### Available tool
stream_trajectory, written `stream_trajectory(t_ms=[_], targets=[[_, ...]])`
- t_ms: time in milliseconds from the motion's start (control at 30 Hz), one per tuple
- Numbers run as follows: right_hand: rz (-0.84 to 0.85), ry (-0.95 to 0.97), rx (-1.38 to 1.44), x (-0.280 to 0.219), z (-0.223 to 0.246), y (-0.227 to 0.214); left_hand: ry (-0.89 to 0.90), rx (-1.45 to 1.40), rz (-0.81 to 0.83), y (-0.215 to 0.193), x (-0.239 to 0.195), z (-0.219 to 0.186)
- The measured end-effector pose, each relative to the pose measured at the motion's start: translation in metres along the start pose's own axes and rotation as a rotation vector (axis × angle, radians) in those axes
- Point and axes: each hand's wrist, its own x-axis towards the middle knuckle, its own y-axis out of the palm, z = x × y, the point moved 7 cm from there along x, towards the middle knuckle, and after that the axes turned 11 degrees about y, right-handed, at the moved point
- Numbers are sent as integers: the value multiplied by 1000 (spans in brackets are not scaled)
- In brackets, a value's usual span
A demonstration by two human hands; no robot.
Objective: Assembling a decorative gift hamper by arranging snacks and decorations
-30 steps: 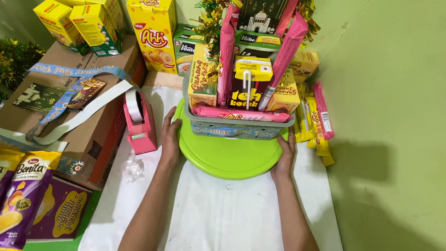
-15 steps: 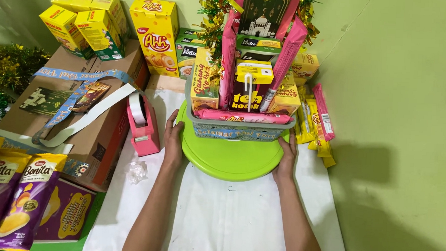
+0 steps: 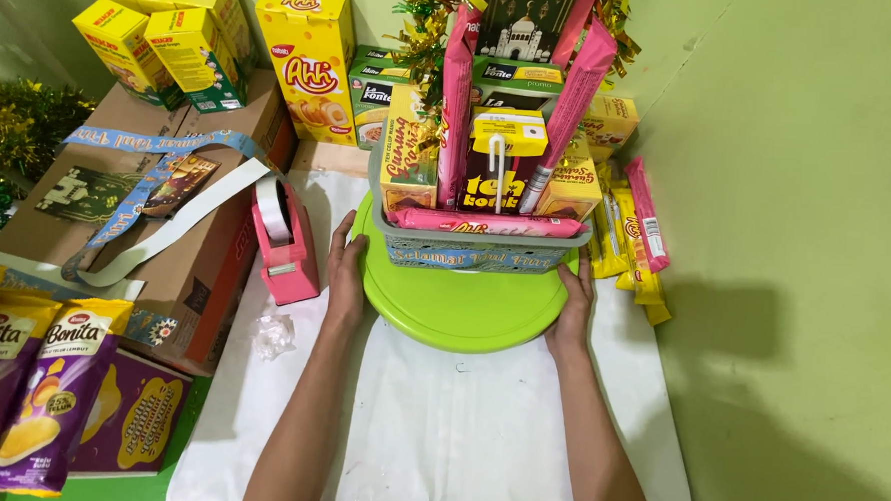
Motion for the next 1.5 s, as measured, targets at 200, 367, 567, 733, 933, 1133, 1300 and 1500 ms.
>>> stream_trajectory(t_ms=[200, 367, 567, 733, 933, 1133, 1300, 1500], targets=[[-13, 11, -4, 1, 0, 0, -7, 1, -16, -2, 3, 3], [-23, 4, 18, 10, -10, -6, 1, -46, -48, -5, 7, 11], [-47, 51, 47, 4, -2, -1, -12, -67, -116, 6, -3, 0], [-50, 103, 142, -3, 7, 4, -162, -155, -241, 18, -5, -18], [-65, 114, 123, 3, -4, -10, -223, -132, -279, 26, -9, -31], [-87, 91, 128, 10, -14, -25, -202, -161, -279, 16, -4, -16], [-96, 131, 116, 8, -17, -31, -222, -140, -287, 15, -6, -19], [-174, 194, 101, 4, -16, -29, -235, -150, -299, 18, -8, -21]])
